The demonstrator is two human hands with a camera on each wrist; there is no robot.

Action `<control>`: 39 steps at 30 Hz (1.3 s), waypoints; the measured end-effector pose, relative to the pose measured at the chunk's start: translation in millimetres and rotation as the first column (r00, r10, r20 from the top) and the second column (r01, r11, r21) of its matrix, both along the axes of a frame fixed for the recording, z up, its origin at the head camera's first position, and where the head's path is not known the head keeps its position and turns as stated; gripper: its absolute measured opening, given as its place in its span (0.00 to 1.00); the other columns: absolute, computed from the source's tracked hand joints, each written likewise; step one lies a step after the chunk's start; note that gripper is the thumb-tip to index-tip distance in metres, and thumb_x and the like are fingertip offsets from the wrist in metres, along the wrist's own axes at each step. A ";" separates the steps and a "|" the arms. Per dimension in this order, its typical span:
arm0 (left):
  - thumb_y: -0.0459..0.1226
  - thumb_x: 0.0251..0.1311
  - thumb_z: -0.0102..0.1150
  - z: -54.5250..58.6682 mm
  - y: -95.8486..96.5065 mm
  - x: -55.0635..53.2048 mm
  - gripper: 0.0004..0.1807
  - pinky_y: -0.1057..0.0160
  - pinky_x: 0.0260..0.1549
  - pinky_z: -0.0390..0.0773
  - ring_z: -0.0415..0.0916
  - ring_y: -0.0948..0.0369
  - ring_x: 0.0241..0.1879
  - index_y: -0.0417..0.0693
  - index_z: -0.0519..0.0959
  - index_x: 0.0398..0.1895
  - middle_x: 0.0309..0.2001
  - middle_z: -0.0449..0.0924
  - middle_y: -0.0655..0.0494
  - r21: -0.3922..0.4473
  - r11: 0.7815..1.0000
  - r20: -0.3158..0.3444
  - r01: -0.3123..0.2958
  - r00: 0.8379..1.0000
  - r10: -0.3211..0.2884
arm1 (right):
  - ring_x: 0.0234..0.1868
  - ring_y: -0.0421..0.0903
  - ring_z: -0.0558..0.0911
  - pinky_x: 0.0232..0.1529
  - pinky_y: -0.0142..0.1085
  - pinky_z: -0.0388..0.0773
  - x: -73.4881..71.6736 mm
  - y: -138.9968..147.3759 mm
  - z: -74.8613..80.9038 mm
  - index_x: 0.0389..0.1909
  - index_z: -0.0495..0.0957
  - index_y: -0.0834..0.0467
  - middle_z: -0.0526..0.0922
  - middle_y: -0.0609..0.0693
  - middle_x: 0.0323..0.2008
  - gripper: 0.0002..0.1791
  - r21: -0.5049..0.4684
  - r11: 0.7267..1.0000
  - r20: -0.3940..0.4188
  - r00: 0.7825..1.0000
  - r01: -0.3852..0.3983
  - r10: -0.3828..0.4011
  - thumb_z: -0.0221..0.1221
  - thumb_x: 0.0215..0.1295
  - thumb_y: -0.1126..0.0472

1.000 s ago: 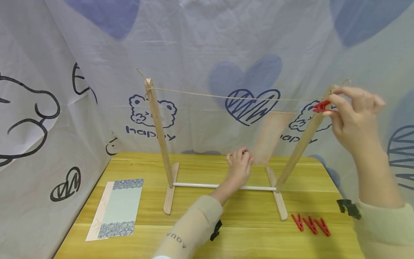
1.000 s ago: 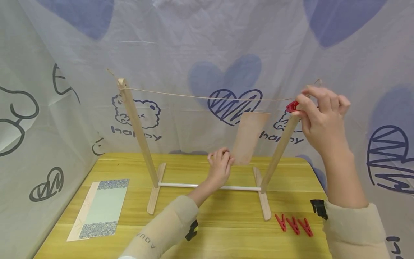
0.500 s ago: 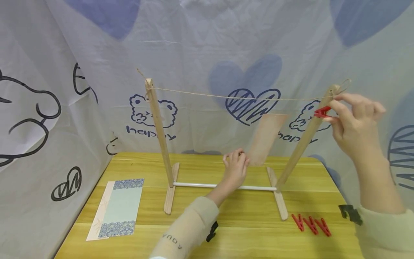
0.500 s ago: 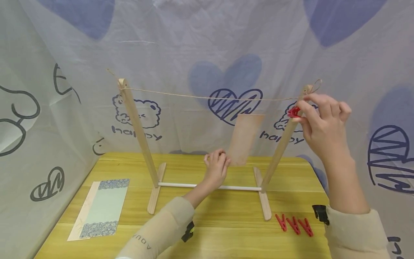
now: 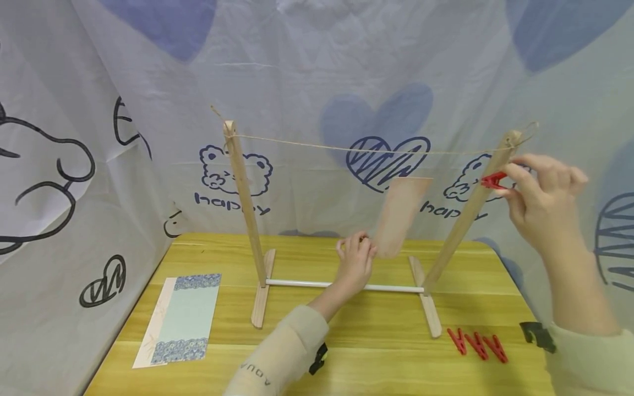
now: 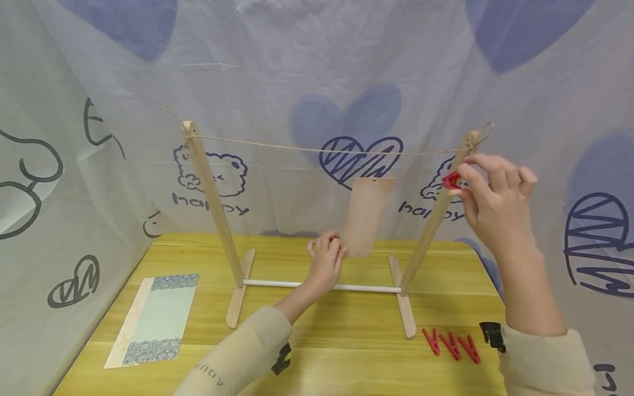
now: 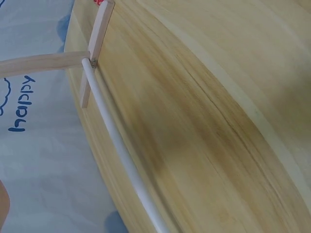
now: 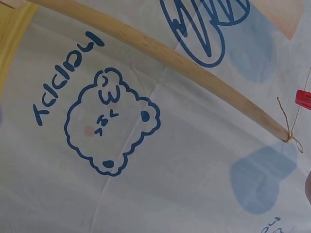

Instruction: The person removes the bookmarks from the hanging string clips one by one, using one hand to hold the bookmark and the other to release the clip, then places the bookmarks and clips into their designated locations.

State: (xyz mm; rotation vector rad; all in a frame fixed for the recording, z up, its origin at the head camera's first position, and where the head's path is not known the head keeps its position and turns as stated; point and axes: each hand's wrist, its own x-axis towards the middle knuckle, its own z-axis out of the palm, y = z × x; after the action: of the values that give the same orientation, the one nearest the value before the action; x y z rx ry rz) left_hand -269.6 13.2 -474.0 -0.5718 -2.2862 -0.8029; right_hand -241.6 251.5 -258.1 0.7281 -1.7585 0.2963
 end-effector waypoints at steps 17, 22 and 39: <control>0.43 0.68 0.39 -15.8 -17.2 3.3 0.14 0.47 0.48 0.52 0.64 0.51 0.46 0.44 0.67 0.30 0.46 0.66 0.47 0.056 0.998 -0.015 -0.009 1.000 0.010 | 0.47 0.60 0.66 0.41 0.54 0.45 -0.4 8.9 -16.5 0.41 0.72 0.61 0.72 0.60 0.45 0.24 0.016 1.000 0.050 0.999 0.020 -0.021 0.44 0.66 0.42; 0.45 0.69 0.35 -15.7 -22.9 6.1 0.16 0.46 0.48 0.52 0.64 0.51 0.46 0.44 0.67 0.31 0.47 0.66 0.47 0.071 0.997 -0.003 0.001 1.000 -0.001 | 0.45 0.60 0.66 0.40 0.53 0.44 -1.8 8.2 -20.8 0.41 0.72 0.60 0.72 0.59 0.44 0.23 0.002 1.000 0.024 1.000 0.013 -0.013 0.46 0.66 0.43; 0.37 0.63 0.49 -21.1 -42.8 11.9 0.07 0.46 0.46 0.52 0.65 0.50 0.45 0.43 0.67 0.30 0.45 0.66 0.46 0.067 0.998 -0.052 0.017 0.999 -0.013 | 0.44 0.60 0.65 0.40 0.51 0.44 -0.8 14.5 -34.8 0.39 0.72 0.62 0.72 0.59 0.43 0.23 -0.019 1.000 0.008 1.000 0.004 -0.003 0.47 0.66 0.44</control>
State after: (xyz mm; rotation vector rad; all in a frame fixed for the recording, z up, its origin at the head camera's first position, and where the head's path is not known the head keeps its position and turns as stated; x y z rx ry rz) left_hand -257.7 -29.5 -495.1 -0.5730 -2.2017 -0.8597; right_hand -242.4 266.0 -292.9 0.7113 -1.7619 0.3130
